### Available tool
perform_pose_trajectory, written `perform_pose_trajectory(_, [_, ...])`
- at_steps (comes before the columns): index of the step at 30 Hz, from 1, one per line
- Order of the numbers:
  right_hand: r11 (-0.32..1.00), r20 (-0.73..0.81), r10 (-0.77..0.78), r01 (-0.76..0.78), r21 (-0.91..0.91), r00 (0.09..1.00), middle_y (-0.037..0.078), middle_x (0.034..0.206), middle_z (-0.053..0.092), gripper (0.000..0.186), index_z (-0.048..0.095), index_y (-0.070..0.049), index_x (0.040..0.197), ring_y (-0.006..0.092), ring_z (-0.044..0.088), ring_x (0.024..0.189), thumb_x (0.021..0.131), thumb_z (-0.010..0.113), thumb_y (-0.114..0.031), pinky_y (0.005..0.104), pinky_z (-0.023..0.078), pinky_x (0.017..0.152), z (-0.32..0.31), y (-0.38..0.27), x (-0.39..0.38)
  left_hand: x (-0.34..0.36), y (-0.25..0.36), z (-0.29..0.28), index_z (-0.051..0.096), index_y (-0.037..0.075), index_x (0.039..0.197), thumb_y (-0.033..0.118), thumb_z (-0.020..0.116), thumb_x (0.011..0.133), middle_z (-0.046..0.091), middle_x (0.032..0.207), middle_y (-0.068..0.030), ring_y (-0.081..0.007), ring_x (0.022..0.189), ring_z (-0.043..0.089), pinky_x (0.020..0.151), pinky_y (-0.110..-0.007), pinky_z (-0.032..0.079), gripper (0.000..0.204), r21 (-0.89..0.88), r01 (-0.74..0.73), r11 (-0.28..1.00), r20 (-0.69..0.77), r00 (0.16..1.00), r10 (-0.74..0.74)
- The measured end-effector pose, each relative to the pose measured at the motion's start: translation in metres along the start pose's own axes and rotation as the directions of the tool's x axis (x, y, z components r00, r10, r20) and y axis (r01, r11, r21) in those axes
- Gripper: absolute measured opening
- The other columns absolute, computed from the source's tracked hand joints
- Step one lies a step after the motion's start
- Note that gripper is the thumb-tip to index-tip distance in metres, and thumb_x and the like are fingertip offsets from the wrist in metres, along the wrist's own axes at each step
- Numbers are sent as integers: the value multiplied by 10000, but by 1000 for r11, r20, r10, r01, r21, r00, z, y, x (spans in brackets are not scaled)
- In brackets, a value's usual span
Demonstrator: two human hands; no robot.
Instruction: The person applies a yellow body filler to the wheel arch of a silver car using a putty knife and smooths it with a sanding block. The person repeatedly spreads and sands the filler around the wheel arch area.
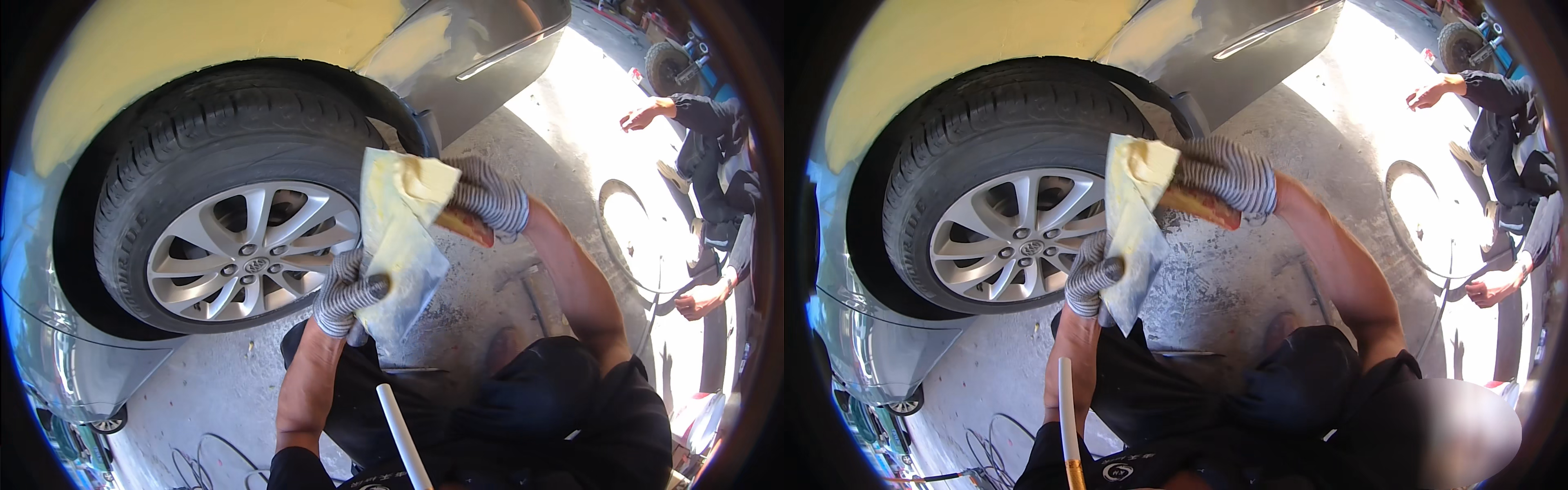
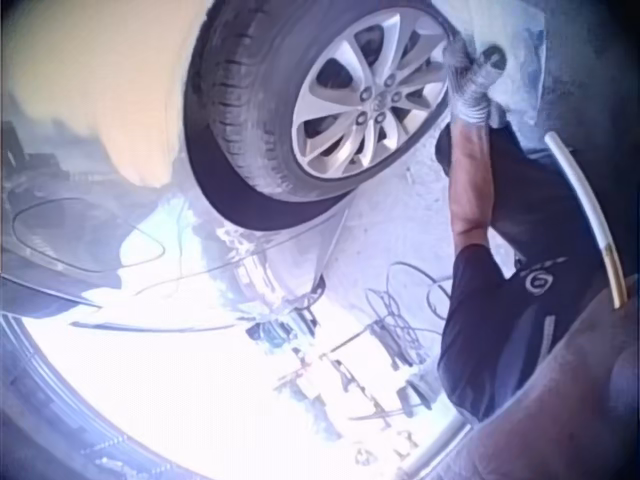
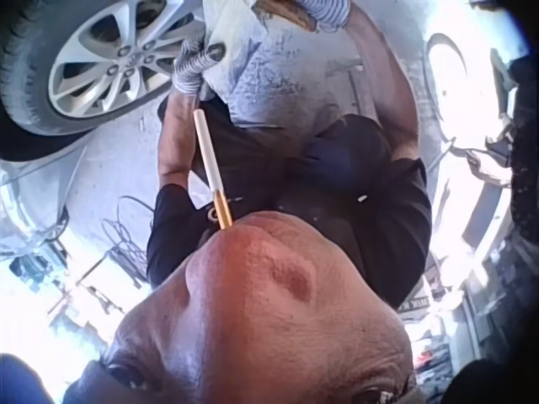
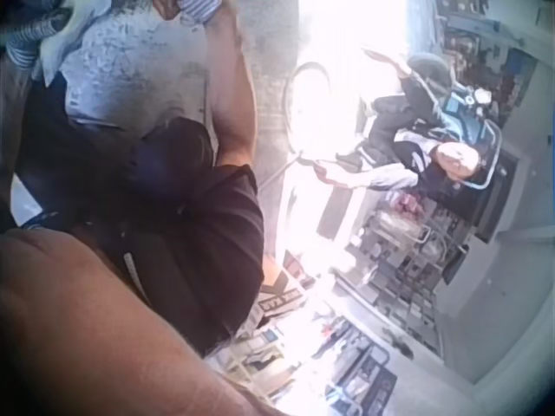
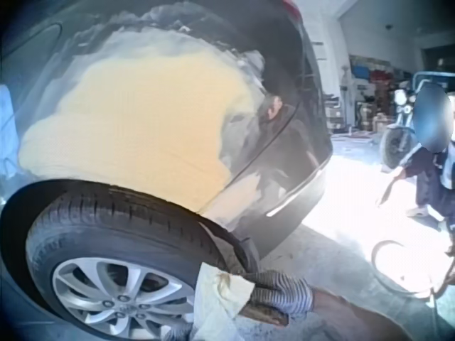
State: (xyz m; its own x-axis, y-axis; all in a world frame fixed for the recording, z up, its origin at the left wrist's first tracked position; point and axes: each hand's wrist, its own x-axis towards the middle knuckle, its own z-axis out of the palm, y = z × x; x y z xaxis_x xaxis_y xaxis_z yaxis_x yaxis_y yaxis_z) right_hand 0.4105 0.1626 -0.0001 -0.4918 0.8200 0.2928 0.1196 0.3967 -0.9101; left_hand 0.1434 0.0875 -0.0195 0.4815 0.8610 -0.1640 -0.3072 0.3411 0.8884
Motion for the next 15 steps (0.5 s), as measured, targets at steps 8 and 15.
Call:
perform_pose_trajectory(8, [699, -438, 370, 65, 712, 820, 69, 976, 658, 374, 598, -9, 1138, 140, 614, 879, 929, 586, -319, 282, 506, 838, -8, 12, -10, 3, -4, 3, 538, -94, 1241, 255, 827, 653, 678, 1011, -151, -207, 847, 678, 774, -286, 549, 742, 4, -86, 996, -98, 991, 86])
perform_pose_trajectory(15, [975, -604, -222, 163, -152, 766, 75, 906, 634, 305, 612, -2, 1090, 158, 595, 812, 906, 614, -246, 298, 507, 801, -23, -34, -34, 7, -10, 8, 616, -75, 1131, 312, 843, 650, 685, 959, -101, -159, 843, 641, 765, -273, 514, 658, 237, -19, 971, 78, 997, 0])
